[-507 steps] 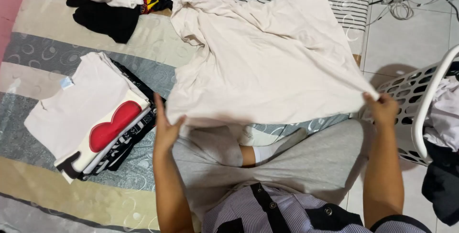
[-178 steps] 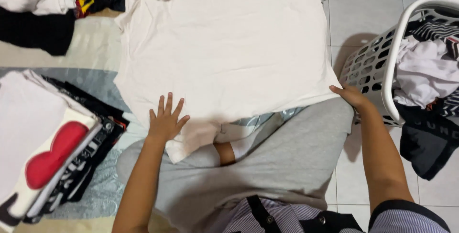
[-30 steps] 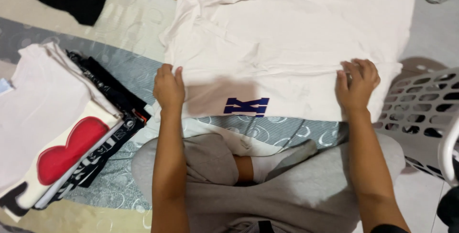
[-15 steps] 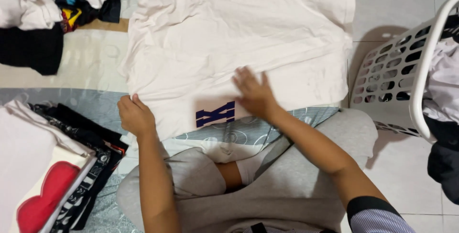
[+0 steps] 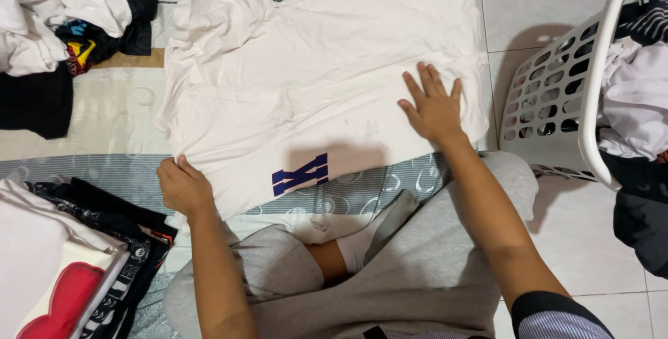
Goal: Folding a white t-shirt on a bed and adding it to a stack of folded laundry.
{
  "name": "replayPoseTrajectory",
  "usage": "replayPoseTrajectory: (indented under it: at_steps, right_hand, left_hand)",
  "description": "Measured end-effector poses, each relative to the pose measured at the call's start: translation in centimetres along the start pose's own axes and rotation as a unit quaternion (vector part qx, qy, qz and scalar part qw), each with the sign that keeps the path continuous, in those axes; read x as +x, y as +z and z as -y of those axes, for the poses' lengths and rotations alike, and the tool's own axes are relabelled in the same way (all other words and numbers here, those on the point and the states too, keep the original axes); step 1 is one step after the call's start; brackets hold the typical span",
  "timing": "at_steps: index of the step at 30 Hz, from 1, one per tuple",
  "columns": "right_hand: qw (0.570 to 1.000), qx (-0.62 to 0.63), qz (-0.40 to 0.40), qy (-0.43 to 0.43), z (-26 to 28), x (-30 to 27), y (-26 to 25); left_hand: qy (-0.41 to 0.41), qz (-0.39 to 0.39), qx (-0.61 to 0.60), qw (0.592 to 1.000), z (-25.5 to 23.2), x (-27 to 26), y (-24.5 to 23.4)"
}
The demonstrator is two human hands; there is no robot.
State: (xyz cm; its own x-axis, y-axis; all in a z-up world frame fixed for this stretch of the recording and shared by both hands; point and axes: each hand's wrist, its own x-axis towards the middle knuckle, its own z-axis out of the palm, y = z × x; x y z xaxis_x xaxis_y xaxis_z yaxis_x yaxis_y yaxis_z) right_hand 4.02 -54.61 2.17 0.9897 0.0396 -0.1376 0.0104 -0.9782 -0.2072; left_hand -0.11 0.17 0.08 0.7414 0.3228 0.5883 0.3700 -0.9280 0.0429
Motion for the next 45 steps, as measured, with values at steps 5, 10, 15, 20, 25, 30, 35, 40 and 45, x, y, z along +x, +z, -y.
replayPoseTrajectory:
  at_steps: [5,10,15,20,25,30,35,40,45]
  right_hand:
    - [1.0,-0.016,-0.005,0.012,-2.3,0.0,-1.6]
    - [0.998,-0.015,-0.003,0.056,-5.4,-0.6,-4.0]
    - [0.808,0.516,-0.122,0.257,-17.1,1.4,3.6]
    - [0.803,0.495,-0.172,0.286,-15.6,2.2,3.1]
    - [0.782,0.51,-0.19,0.303,-15.3,3.6,3.9]
    - [0.71,0.599,-0.207,0.308,-11.7,2.6,-0.5]
    - [0.744,0.539,-0.247,0.307,-16.3,4.5,4.0]
    - [0.769,0.51,-0.241,0.299,-16.9,4.3,4.7]
    - [0.792,0.5,-0.016,0.349,-8.9,-3.2,-6.1]
  left_hand:
    - [0.003,0.002,-0.005,1.0,-0.1,0.2,-0.3]
    - [-0.008,0.008,-0.018,1.0,-0.1,0.2,-0.3]
    - [-0.013,0.05,-0.071,0.996,0.5,0.6,-1.0]
    - [-0.036,0.083,-0.133,0.987,-0.3,1.4,-3.4]
    - [-0.041,0.084,-0.139,0.986,-0.1,1.2,-2.8]
    - [-0.044,0.055,-0.139,0.988,0.3,0.9,-2.4]
    - [-0.044,0.03,-0.102,0.993,0.6,0.6,-1.6]
    - [-0.02,0.033,-0.096,0.995,1.1,0.9,-2.1]
    - [-0.103,0.179,-0.187,0.96,1.0,0.8,-7.1]
